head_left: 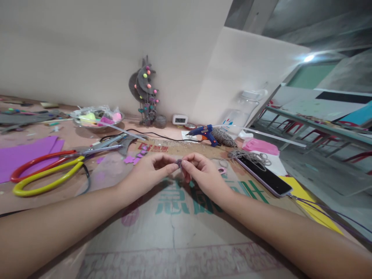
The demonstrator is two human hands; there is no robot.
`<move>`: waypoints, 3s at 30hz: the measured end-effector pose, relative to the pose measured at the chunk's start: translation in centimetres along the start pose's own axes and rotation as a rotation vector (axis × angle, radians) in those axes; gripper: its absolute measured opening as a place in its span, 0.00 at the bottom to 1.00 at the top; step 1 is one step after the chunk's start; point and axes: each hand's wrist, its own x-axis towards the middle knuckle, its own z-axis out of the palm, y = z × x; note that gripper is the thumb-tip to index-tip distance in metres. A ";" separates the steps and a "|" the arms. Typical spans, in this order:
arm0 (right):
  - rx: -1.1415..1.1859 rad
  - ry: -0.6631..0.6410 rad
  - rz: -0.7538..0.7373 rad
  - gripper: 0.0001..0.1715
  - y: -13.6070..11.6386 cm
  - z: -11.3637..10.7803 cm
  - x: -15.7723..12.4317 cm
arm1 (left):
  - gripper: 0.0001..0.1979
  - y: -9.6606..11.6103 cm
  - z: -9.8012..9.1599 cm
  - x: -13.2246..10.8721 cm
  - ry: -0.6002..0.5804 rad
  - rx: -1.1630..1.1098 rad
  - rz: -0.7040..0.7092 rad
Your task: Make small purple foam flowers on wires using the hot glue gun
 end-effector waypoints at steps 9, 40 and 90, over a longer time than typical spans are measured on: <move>0.041 -0.036 -0.004 0.14 0.0 0.1 -0.3 | 0.09 -0.2 0.0 0.2 0.006 0.047 0.001; -0.015 0.076 -0.028 0.07 0.7 -1.4 0.9 | 0.09 -0.9 -0.2 0.4 0.032 -0.034 -0.043; -0.187 0.093 -0.119 0.07 -0.5 -2.3 1.1 | 0.09 -1.4 -0.2 0.4 -0.006 -0.054 -0.017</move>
